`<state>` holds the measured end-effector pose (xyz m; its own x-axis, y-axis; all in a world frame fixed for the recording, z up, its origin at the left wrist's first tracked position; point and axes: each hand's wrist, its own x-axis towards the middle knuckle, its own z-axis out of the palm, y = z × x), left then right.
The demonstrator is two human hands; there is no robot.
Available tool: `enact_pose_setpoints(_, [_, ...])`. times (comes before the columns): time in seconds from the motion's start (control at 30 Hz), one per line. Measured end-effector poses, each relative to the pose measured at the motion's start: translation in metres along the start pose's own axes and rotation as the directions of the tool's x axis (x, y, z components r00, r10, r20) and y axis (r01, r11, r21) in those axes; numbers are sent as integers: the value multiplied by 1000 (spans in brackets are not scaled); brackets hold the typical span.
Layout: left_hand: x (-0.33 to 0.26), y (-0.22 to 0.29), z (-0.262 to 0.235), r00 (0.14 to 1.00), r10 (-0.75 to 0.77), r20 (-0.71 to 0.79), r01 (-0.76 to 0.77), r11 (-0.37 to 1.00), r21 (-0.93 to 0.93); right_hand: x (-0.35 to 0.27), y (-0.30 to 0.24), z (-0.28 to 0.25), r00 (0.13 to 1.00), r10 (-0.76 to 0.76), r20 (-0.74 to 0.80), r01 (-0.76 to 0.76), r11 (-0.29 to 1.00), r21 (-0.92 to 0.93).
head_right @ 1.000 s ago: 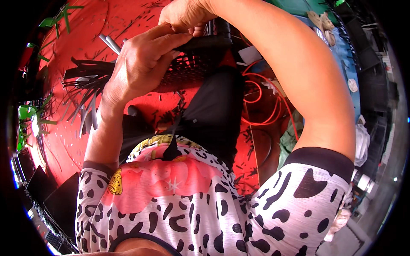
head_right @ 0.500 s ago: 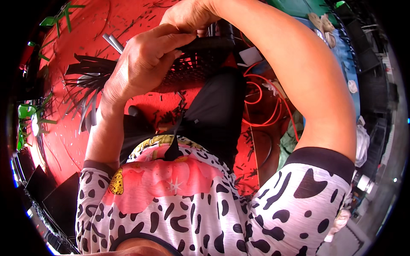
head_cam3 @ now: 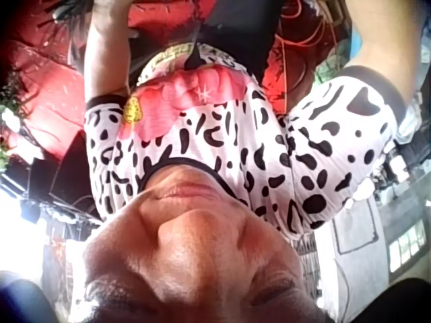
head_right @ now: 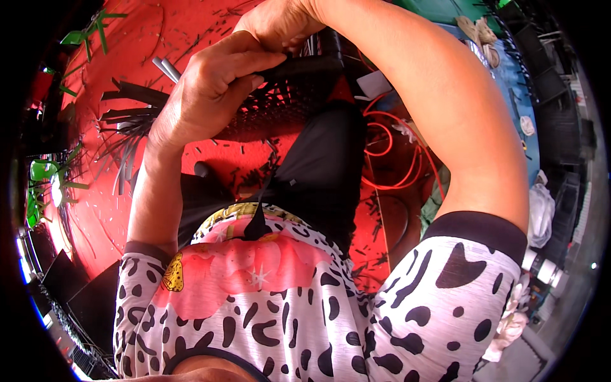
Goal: The person weaves black plastic straps into a black wicker furniture frame. They use pliers to pull and position the straps, a pneumatic nailer to secure the ends to the frame, and a hammer to flatten the nails. The person handles the frame and several straps one at a time.
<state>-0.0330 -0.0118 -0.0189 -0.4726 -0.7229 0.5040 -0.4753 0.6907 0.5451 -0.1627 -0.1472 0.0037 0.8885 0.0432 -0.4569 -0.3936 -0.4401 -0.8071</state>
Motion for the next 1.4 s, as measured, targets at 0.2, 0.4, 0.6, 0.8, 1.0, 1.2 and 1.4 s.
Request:
enact_pose_setpoints(0.2, [0, 2, -2, 999, -31, 19, 31, 999, 10, 1, -2, 5, 1000, -16, -15, 16, 1000, -16])
enact_pose_setpoints(0.4, [-1, -2, -4, 998, -47, 30, 47, 999, 8, -9, -23, 12, 976, 117, -186, -174, 929, -327])
enact_pose_setpoints(0.6, [-1, -3, -2, 1000, -28, 12, 28, 1000, 9, -2, 9, 24, 927, -82, -367, 142, 980, 140])
enact_pose_setpoints(0.8, [-1, -5, -11, 998, -40, 42, 42, 999, -35, -41, -18, 73, 310, -564, -765, -33, 798, -602])
enact_pose_setpoints(1.0, [-1, -12, -5, 999, -25, 22, 26, 999, -44, -7, 11, 132, 52, -754, -654, -386, 589, -710])
enact_pose_setpoints(1.2, [-1, -22, -6, 1000, 5, -16, -6, 999, -50, 7, 17, 132, -75, -812, -579, -405, 555, -726])
enact_pose_setpoints(1.4, [-2, -22, -2, 999, -37, 1, 37, 999, -37, -8, 10, 155, -75, -734, -675, -310, 660, -684])
